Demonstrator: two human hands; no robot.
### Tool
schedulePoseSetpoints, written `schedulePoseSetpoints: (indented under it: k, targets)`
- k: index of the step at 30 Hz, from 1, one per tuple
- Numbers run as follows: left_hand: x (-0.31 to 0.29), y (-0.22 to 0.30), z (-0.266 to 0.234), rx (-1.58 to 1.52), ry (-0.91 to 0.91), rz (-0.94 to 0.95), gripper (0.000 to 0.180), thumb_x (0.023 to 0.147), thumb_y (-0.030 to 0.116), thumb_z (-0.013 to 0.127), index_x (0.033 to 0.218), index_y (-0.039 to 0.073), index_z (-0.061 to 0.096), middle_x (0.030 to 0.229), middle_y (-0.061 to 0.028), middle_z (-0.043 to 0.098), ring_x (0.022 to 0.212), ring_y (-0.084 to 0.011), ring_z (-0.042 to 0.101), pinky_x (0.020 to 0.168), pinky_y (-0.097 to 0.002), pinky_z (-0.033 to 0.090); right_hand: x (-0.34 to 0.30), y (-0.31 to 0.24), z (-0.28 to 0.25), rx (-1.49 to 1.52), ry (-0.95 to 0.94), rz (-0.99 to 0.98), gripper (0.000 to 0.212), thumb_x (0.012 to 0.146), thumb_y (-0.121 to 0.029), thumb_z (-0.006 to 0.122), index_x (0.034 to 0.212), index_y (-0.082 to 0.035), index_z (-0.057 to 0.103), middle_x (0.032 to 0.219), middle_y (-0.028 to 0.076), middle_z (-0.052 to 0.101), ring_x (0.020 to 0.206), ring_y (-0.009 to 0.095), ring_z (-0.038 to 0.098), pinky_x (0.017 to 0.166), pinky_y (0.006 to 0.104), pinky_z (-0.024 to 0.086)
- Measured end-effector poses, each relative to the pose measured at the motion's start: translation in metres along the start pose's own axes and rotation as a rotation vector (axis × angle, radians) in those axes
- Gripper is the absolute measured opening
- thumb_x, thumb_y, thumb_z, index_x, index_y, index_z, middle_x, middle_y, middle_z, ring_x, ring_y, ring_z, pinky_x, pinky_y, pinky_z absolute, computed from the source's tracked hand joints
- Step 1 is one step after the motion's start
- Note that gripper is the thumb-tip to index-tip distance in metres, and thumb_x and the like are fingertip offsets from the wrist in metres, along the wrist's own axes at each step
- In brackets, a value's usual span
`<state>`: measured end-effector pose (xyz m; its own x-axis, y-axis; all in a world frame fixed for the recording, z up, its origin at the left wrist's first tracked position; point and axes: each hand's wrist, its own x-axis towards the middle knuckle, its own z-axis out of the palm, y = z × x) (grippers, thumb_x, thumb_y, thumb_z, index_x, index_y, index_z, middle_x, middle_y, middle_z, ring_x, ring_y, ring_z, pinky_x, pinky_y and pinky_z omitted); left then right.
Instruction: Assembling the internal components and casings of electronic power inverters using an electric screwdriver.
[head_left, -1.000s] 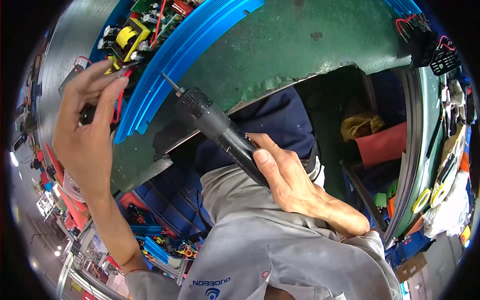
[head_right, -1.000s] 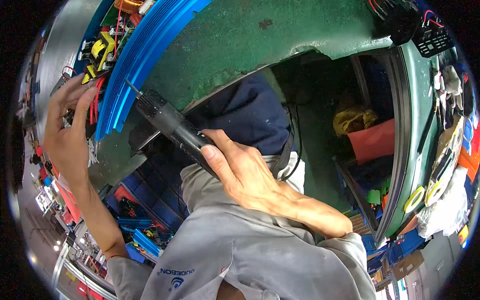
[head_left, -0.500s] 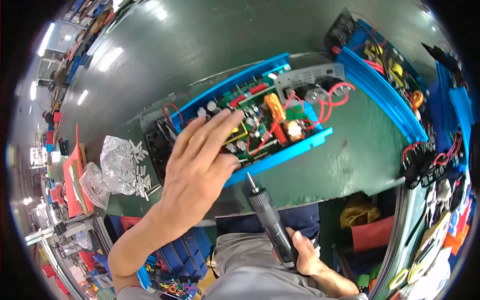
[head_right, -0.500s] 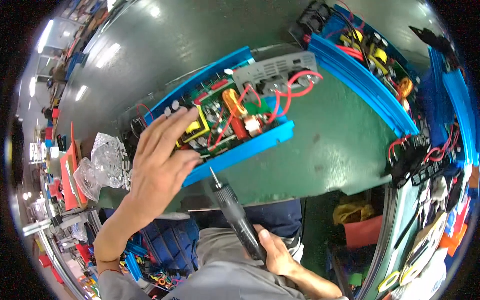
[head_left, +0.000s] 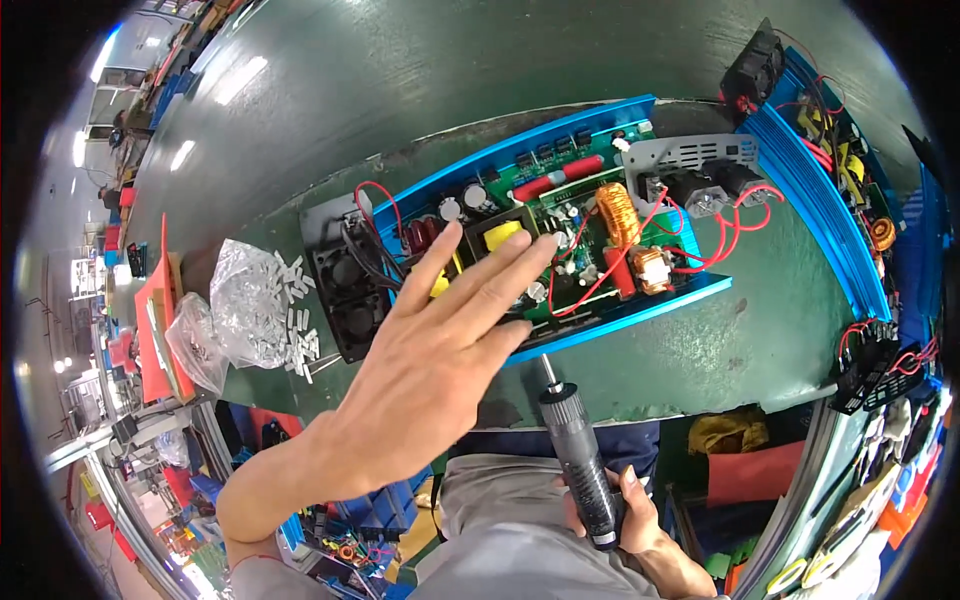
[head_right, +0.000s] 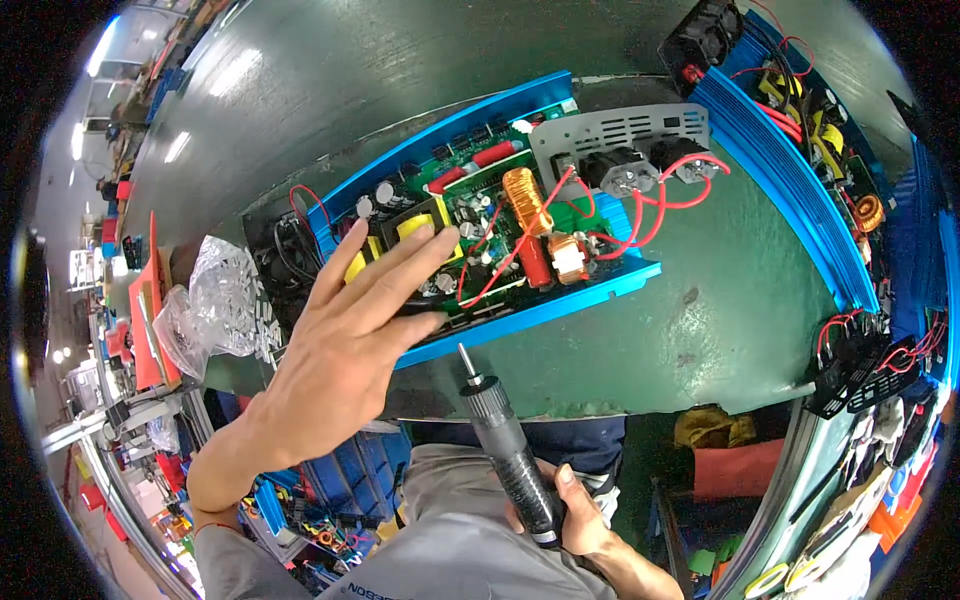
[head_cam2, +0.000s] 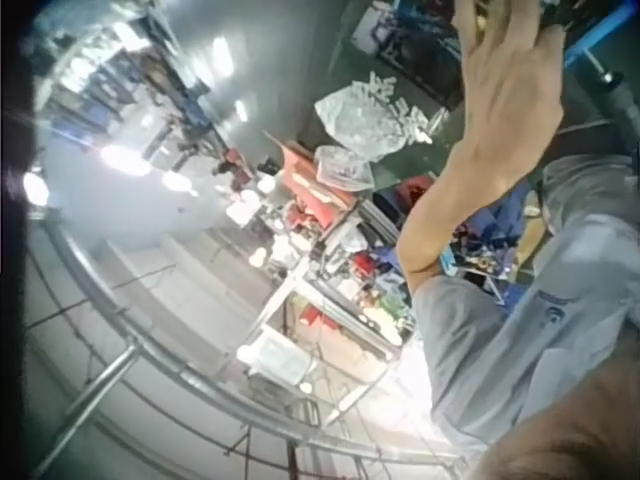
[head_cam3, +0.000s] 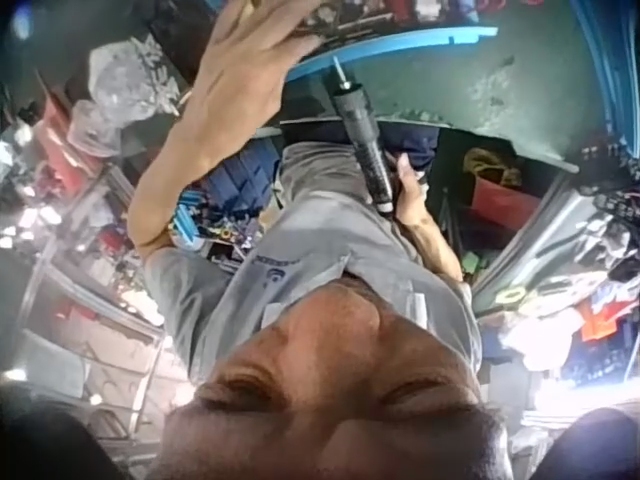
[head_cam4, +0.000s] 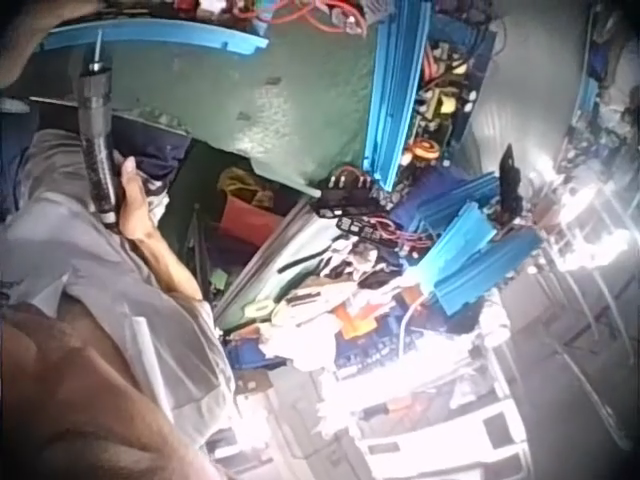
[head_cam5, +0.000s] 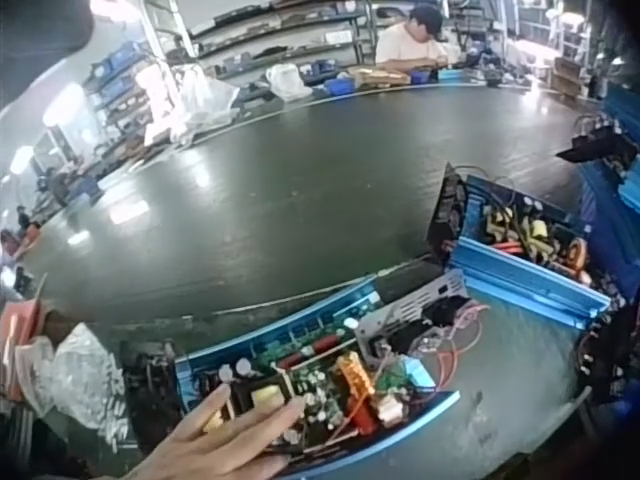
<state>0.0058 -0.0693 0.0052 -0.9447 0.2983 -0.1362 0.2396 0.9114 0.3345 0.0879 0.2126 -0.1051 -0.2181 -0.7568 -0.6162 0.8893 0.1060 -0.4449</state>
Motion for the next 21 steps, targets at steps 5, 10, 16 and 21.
schedulePoseSetpoints:
  k: [5, 10, 16, 21]
  targets:
    - [-0.011, 0.01, 0.0, 0.05, -0.099, -0.003, 0.035, 0.081, 0.002, 0.063, 0.114, -0.009, 0.064, 0.161, -0.0204, 0.033, 0.151, -0.0308, 0.031, 0.123, -0.0562, 0.019, -0.002, -0.001, 0.005, -0.024, 0.042, -0.039, 0.111, 0.089, -0.088, 0.021, 0.134, 0.008, 0.053, 0.073, 0.01, 0.063, 0.062, 0.015, 0.055, 0.059, 0.0273, 0.041]
    - [-0.014, 0.008, 0.014, 0.013, -0.018, -0.011, 0.034, 0.085, 0.002, 0.066, 0.116, -0.009, 0.064, 0.159, -0.0189, 0.038, 0.15, -0.0298, 0.034, 0.122, -0.0532, 0.023, 0.006, 0.013, 0.008, 0.008, 0.012, -0.011, 0.108, 0.09, -0.087, 0.024, 0.139, 0.005, 0.051, 0.066, 0.01, 0.06, 0.055, 0.018, 0.052, 0.055, 0.0293, 0.04]
    - [-0.022, 0.003, 0.022, 0.01, 0.141, 0.037, 0.038, 0.082, 0.003, 0.063, 0.118, -0.01, 0.063, 0.156, -0.0176, 0.043, 0.149, -0.0306, 0.036, 0.123, -0.053, 0.024, 0.004, 0.023, 0.004, 0.442, -0.139, 0.107, 0.104, 0.089, -0.086, 0.032, 0.133, 0.005, 0.055, 0.055, 0.009, 0.054, 0.049, 0.02, 0.049, 0.05, 0.0303, 0.041]
    - [-0.076, -0.021, 0.008, -0.006, 0.566, -0.16, 0.03, 0.084, 0.009, 0.074, 0.114, 0.007, 0.07, 0.126, -0.0136, 0.066, 0.117, -0.0318, 0.062, 0.105, -0.0478, 0.043, -0.014, 0.037, -0.005, -0.078, 0.387, -0.221, 0.094, 0.096, -0.078, 0.027, 0.124, 0.008, 0.054, 0.063, 0.008, 0.055, 0.049, 0.017, 0.052, 0.045, 0.0293, 0.04]
